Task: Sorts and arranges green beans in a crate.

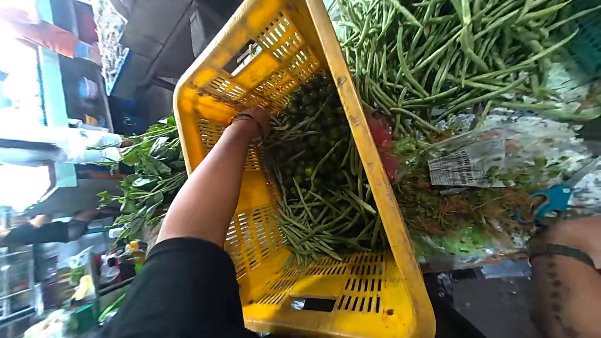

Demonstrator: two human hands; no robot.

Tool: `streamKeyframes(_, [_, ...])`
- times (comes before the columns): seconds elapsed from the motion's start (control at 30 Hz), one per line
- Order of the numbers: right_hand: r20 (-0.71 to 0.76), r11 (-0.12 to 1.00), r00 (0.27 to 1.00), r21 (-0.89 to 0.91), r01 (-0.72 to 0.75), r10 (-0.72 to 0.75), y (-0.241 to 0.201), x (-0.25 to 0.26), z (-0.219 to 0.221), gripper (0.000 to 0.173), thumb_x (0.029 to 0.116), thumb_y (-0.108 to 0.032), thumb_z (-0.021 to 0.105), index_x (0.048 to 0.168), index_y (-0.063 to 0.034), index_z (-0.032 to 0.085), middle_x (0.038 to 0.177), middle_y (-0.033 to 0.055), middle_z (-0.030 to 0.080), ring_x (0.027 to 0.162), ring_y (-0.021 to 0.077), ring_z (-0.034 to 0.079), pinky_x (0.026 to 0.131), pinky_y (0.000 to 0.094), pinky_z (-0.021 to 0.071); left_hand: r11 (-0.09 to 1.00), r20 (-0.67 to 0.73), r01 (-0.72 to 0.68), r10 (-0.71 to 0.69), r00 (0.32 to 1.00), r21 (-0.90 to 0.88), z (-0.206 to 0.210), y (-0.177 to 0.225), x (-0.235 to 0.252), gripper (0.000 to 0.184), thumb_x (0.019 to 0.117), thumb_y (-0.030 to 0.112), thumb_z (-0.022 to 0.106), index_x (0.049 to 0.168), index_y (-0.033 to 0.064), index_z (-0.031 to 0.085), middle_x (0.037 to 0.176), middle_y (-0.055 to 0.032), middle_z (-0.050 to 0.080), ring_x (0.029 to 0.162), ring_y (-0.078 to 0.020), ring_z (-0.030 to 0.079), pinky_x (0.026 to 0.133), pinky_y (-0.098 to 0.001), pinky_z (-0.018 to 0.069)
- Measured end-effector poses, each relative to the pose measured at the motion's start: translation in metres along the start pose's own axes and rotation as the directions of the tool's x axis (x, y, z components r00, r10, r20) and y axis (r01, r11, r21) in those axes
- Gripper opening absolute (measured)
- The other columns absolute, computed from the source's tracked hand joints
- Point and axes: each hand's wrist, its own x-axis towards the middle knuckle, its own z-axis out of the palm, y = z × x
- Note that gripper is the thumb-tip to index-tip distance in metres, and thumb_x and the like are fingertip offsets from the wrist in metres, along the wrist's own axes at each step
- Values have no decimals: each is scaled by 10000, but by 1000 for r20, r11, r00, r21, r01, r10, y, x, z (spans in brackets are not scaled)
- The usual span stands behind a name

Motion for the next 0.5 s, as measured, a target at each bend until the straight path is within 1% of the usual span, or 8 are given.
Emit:
streamKeyframes(0.03, [-1,1000,1000,-6,1,-1,-1,-3,-2,792,1036,-544,436,1560,35,304,1495,203,521,1387,271,529,1136,423,452,995,29,-7,4,1000,103,11,-2,8,400,947,164,675,1298,-23,632,1298,-310,627,1211,-517,599,963,-747,456])
streamKeyframes(0.07, [2,1000,1000,-8,1,-1,-5,-6,-5,801,1039,-551,421,1564,40,295,1500,209,515,1389,280,525,1139,429,446,986,38,-1,-6,999,166,23,-6,16,454,922,175,706,1325,-13,617,1342,-310,600,1222,-528,587,948,-758,461])
streamKeyframes(0.1, [-1,1000,1000,0,-1,1,-7,-8,-6,813,1041,-568,405,1565,45,298,1503,215,513,1392,289,522,1140,438,440,978,35,10,-17,999,207,33,-9,23,420,904,171,734,1264,-25,645,1344,-309,594,1204,-529,592,923,-753,474])
streamKeyframes(0.17, [-14,1000,1000,-4,-7,7,-8,-11,-6,830,1040,-609,369,1556,41,329,1490,214,531,1385,294,531,1132,452,444,974,27,52,-59,998,219,46,-11,28,322,932,175,717,1188,-20,697,1401,-290,560,1213,-525,584,927,-745,486])
streamKeyframes(0.23, [-28,1000,1000,-6,-9,9,-7,-12,-5,843,1037,-631,350,1549,38,342,1470,212,551,1373,293,546,1123,458,455,974,21,103,-109,994,204,50,-5,25,266,946,189,693,1110,-18,725,1350,-291,598,1199,-517,596,919,-739,489])
streamKeyframes(0.3, [-39,1000,999,-25,-8,7,-4,-9,-4,838,1035,-633,345,1545,33,349,1456,208,566,1361,292,559,1111,461,467,965,50,171,-184,982,200,52,8,22,284,948,214,688,1076,-37,719,1257,-304,641,1180,-504,613,916,-716,493])
streamKeyframes(0.4, [-19,998,1000,-68,6,-7,1,-6,-2,828,1038,-626,336,1556,20,335,1480,201,545,1383,293,536,1126,468,451,943,61,233,-254,965,237,66,15,28,287,952,208,677,1072,-53,698,1182,-302,662,1136,-483,641,869,-673,529])
streamKeyframes(0.5, [-26,999,1000,-47,16,-18,-2,-8,-2,804,1046,-602,345,1553,22,339,1473,194,553,1372,283,549,1125,448,456,941,41,250,-266,963,230,68,15,29,293,942,195,687,1092,-56,692,1189,-297,662,1136,-476,644,865,-655,541])
